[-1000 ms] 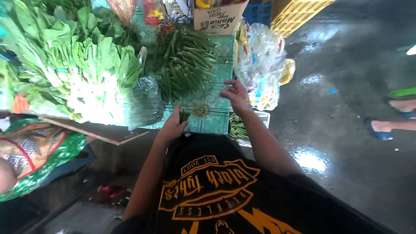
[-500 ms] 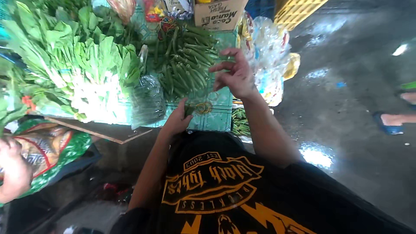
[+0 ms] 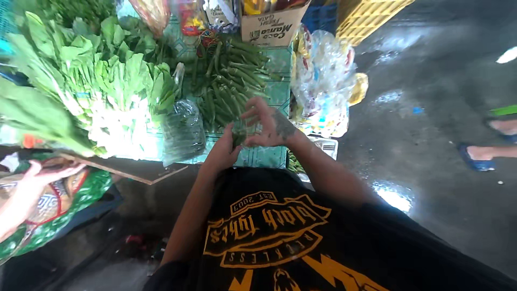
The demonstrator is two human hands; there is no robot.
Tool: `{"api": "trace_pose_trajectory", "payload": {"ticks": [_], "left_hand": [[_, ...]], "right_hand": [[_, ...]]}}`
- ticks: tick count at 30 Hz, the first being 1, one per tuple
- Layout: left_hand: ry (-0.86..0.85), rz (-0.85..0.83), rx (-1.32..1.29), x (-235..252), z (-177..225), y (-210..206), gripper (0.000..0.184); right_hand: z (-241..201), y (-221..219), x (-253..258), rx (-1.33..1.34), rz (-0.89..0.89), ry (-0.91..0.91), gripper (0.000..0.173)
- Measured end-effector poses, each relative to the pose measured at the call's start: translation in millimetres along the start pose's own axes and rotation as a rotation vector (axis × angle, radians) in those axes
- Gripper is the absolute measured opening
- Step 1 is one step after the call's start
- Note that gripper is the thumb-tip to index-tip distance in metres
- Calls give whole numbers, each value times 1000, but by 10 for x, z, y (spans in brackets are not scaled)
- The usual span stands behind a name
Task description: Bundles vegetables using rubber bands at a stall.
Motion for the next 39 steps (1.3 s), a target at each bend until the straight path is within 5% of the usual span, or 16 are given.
{"api": "trace_pose_trajectory", "payload": {"ticks": [5, 10, 13, 16, 20, 24, 27, 31, 34, 39], "left_hand": [[78, -93, 210, 82, 268, -76, 107], [-53, -110, 74, 70, 303, -44, 99], [-56, -24, -342, 17, 195, 9, 73], [24, 83, -830, -28, 104, -12, 60], [-64, 173, -1078, -39, 285, -194, 65], [-198, 233, -611, 14, 497, -170, 74], [-222, 240, -21, 47, 688, -69, 83], [-145, 199, 344, 63, 917, 35, 99], [-137, 149, 332, 62, 924, 17, 97], [-160, 63, 178, 62, 853, -68, 94]], "right_hand": [[24, -211, 66, -144, -275, -115, 104], [200, -228, 11, -13, -350, -170, 100], [383, -128, -219, 333, -233, -103, 71], [485, -112, -584, 978, -93, -24, 42], [451, -446, -776, 1725, 253, -76, 38], [237, -243, -701, 1364, 351, -55, 85], [65, 55, -627, 929, 386, 56, 97], [27, 94, -647, 661, 483, 114, 78], [156, 106, -749, 750, 494, 47, 69], [111, 188, -842, 353, 360, 160, 31]]}}
Point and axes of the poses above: each hand's wrist, its own x-axis towards the middle knuckle, its own y-axis out of the back of the hand, z = x × y, the point moved 5 cm from there along x, towards the middle knuckle, and after that the axes turned 4 degrees about z, right-handed, at the moved point
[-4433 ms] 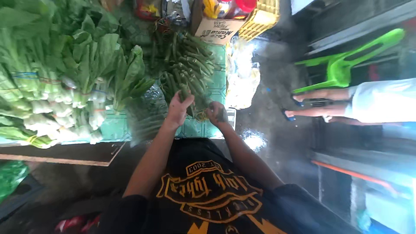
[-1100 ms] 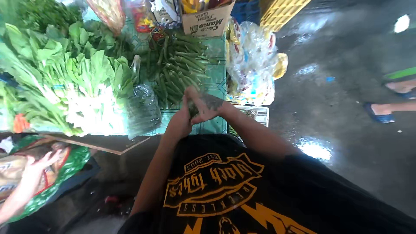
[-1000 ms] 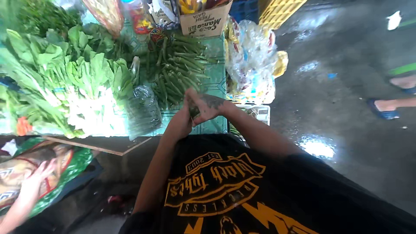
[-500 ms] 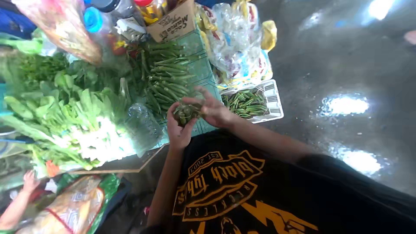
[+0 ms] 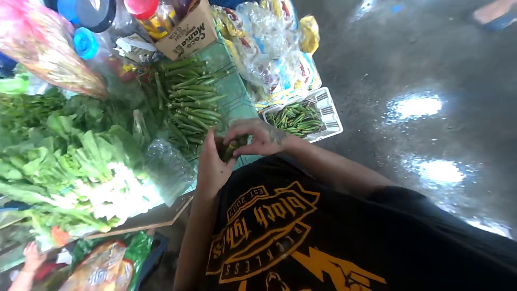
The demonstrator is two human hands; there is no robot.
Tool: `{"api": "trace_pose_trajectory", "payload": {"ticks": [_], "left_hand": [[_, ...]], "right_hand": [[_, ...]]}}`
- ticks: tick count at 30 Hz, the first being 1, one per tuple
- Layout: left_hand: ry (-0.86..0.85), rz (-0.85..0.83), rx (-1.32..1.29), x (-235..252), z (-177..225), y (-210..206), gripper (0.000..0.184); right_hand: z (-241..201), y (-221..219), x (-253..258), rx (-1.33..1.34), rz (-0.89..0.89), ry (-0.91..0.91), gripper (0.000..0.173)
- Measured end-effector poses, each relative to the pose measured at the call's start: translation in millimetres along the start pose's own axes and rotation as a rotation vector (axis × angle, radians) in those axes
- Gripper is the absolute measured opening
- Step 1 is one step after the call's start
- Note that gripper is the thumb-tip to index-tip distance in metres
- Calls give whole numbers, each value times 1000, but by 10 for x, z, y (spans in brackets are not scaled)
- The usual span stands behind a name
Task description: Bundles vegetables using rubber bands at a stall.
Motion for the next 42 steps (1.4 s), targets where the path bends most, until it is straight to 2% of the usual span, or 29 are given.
{"api": "trace_pose_trajectory", "payload": {"ticks": [2, 5, 7, 10, 13, 15, 17, 19, 20, 21, 22, 23, 25, 26, 27, 29, 31, 34, 37, 39, 42], "left_hand": [[-7, -10, -73, 7, -10, -28, 88], [-4, -65, -127, -6, -65, -144, 89], [-63, -71, -197, -5, -73, -246, 89], [-89, -70, -252, 11, -131, -296, 89], [-3, -105, -212, 36, -326, -235, 74], [25, -147, -148, 62, -452, -204, 62], [32, -164, -61, 90, -562, -178, 51], [73, -187, 12, 99, -654, -195, 46], [103, -203, 42, 98, -702, -224, 45], [127, -211, 62, 101, -754, -267, 43], [134, -209, 70, 113, -798, -315, 41], [128, -201, 83, 137, -839, -370, 38], [148, -191, 160, 179, -922, -506, 34], [182, -192, 207, 202, -950, -569, 34], [222, -189, 248, 225, -964, -617, 37], [266, -171, 284, 225, -979, -678, 42], [258, -144, 280, 208, -1001, -711, 45], [204, -26, 247, 98, -996, -613, 26], [243, 113, 196, 18, -1003, -401, 33], [255, 177, 159, 53, -1032, -329, 27], [254, 225, 113, 152, -1055, -283, 38]], "right_hand": [[-31, 41, -46, -64, 1, -40, 31], [-67, -16, -179, -87, -98, -196, 28], [30, 154, -316, 6, -37, -307, 24], [313, 794, -764, 127, 203, -542, 31], [769, 1502, -1356, 25, 371, -915, 33], [1160, 1803, -1754, -152, 431, -1157, 32], [1536, 1923, -2074, -217, 467, -1343, 42], [1818, 1934, -2303, -342, 402, -1438, 72], [1899, 1909, -2336, -447, 340, -1442, 87], [1859, 1837, -2247, -553, 284, -1403, 94], [1692, 1714, -2007, -613, 226, -1318, 87], [1506, 1551, -1691, -625, 165, -1200, 72], [1210, 1120, -1085, -545, 73, -880, 41], [1129, 875, -841, -486, 35, -701, 31], [1074, 647, -619, -445, -13, -574, 25], [1045, 301, -266, -480, -106, -461, 23], [1122, 156, 24, -607, -151, -483, 29], [1112, 160, 411, -656, -44, -488, 36], [1029, 214, 801, -676, 35, -427, 36], [1120, 233, 1067, -726, 29, -389, 37], [1404, 177, 1367, -805, -39, -469, 45]]}}
Point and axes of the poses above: each hand's wrist, its own x-axis towards the middle knuckle, its own y-axis out of the back of the hand, z = x × y, the point moved 5 cm from there along x, towards the middle knuckle, and after that the axes turned 4 degrees about z, right-handed, at the moved point
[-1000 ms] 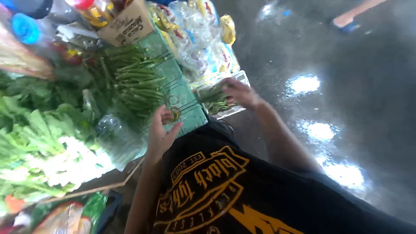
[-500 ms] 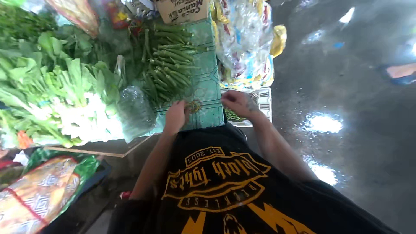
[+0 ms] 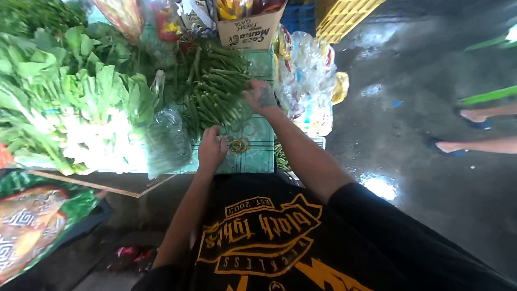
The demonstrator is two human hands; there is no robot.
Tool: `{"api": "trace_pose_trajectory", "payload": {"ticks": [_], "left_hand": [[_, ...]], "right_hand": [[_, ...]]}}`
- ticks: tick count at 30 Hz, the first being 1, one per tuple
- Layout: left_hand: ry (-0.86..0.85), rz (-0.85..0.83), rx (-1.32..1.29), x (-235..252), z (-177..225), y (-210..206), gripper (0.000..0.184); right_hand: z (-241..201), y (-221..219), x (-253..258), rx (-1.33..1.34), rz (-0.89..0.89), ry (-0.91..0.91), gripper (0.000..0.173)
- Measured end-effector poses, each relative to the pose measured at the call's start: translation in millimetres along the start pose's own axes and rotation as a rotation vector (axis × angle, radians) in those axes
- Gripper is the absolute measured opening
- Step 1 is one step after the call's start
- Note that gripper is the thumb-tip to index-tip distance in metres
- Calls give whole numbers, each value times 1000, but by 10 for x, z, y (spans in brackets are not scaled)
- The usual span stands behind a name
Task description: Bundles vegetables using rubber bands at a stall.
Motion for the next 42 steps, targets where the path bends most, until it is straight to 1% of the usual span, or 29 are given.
{"api": "trace_pose_trajectory", "payload": {"ticks": [1, 3, 6, 11, 13, 15, 16, 17, 18, 20, 21, 22, 23, 24, 25, 27, 28, 29, 31, 32, 34, 35, 36, 37, 38, 39, 40, 41, 42], "left_hand": [[0, 23, -13, 42, 23, 28, 41], [43, 45, -45, 121, 73, 106, 43], [134, 86, -75, 297, 65, 175, 44], [178, 152, 128, 566, 142, 141, 54], [221, 128, 169, 638, 186, 128, 47], [276, 91, 121, 669, 209, 128, 37], [274, 105, 66, 667, 207, 134, 35], [234, 143, -21, 649, 200, 159, 34], [150, 201, -119, 621, 197, 203, 32], [-85, 285, -280, 568, 253, 332, 21], [-183, 257, -354, 553, 312, 376, 16], [-244, 196, -430, 537, 397, 389, 15], [-261, 114, -514, 526, 495, 361, 20], [-236, 31, -609, 526, 590, 287, 27], [-166, -25, -710, 527, 669, 179, 31], [10, -47, -949, 518, 720, -91, 38], [74, -29, -1043, 508, 682, -213, 38], [117, -13, -1083, 481, 625, -288, 39], [151, -21, -1040, 430, 469, -325, 39], [151, -27, -983, 420, 385, -296, 38], [138, -14, -847, 400, 219, -179, 41], [124, 15, -828, 385, 149, -96, 40], [101, 36, -837, 367, 93, 10, 39], [62, 38, -825, 325, 59, 134, 38], [-4, 18, -762, 252, 48, 253, 35], [-75, -32, -618, 152, 57, 344, 30], [-144, -128, -409, 17, 66, 360, 28], [-225, -261, -195, -142, 65, 282, 29], [-353, -369, -9, -278, 16, 97, 30]], "right_hand": [[-3, -41, 81, -24, -30, -25, 45], [-15, -35, 128, -38, -33, -23, 38], [-49, 109, 47, 2, 27, 73, 34], [6, 359, -336, 251, 175, 113, 33], [98, 442, -493, 332, 204, 78, 33], [207, 538, -633, 378, 229, 57, 30], [259, 594, -695, 406, 225, 56, 28], [300, 650, -748, 431, 202, 69, 26], [315, 704, -785, 453, 160, 94, 24], [207, 805, -814, 475, 64, 208, 21], [86, 839, -812, 465, 21, 268, 19], [-55, 837, -800, 451, -16, 322, 18], [-207, 797, -778, 443, -39, 372, 16], [-350, 720, -726, 435, -46, 406, 15], [-463, 608, -649, 427, -45, 418, 14], [-536, 353, -461, 428, -59, 361, 16], [-512, 247, -390, 455, -85, 309, 16], [-467, 158, -362, 509, -117, 263, 17], [-375, 30, -424, 677, -177, 185, 22], [-323, -9, -477, 742, -191, 147, 28], [-232, 25, -611, 751, -163, 74, 36], [-202, 56, -690, 677, -121, 81, 34], [-202, 65, -783, 578, -97, 137, 31], [-224, 23, -910, 475, -111, 227, 28], [-264, -71, -1074, 386, -174, 325, 24], [-294, -212, -1249, 302, -252, 413, 23], [-302, -357, -1422, 227, -340, 462, 24], [-269, -482, -1548, 179, -390, 467, 24], [-205, -549, -1593, 178, -398, 428, 22]]}}
Point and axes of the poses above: each hand's wrist, its own x-axis towards the middle knuckle, its own y-axis out of the back of the hand, z = x × y, the point moved 5 cm from there along x, towards the middle knuckle, and after that the axes turned 4 degrees about z, right-handed, at the moved point
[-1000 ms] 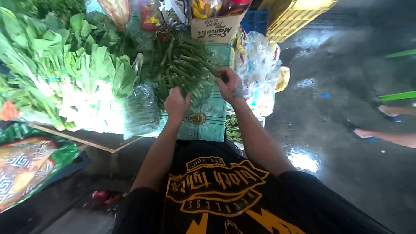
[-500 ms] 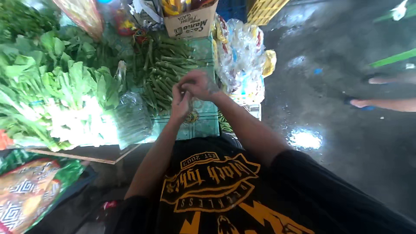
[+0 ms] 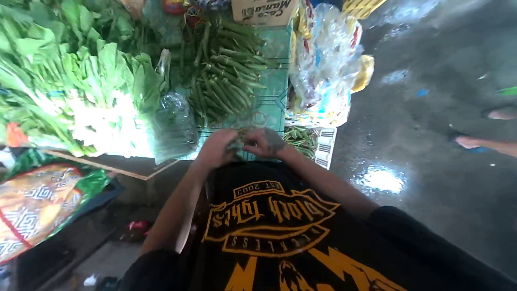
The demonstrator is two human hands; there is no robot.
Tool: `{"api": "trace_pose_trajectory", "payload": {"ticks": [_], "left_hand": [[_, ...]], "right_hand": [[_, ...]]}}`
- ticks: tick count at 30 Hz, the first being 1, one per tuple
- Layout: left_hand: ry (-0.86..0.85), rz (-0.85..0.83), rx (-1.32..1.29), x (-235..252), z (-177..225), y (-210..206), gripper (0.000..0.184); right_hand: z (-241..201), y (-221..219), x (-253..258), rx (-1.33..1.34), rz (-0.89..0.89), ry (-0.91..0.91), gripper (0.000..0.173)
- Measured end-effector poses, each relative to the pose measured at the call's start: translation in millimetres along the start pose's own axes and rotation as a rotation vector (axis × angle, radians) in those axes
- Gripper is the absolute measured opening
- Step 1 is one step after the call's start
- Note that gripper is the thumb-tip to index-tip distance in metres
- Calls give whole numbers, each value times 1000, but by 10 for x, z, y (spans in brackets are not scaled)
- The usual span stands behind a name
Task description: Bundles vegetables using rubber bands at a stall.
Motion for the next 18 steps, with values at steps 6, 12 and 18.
{"api": "trace_pose_trajectory", "payload": {"ticks": [6, 12, 18], "left_hand": [[-210, -86, 309, -198, -169, -772, 20], [168, 34, 171, -134, -220, -438, 30], [453, 656, -917, -192, -276, -36, 36]], "right_hand": [[360, 746, 284, -63, 505, -314, 32], [562, 965, 1015, -420, 254, -291, 35], [240, 1013, 770, -118, 452, -289, 35]]}}
Point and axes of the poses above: each hand's wrist, its own x-axis towards the middle knuckle, its own y-axis out of the back of the hand, z = x × y, the point moved 5 cm from there along x, towards the middle knuckle, and after that the axes turned 4 degrees about z, right-handed, at the moved point
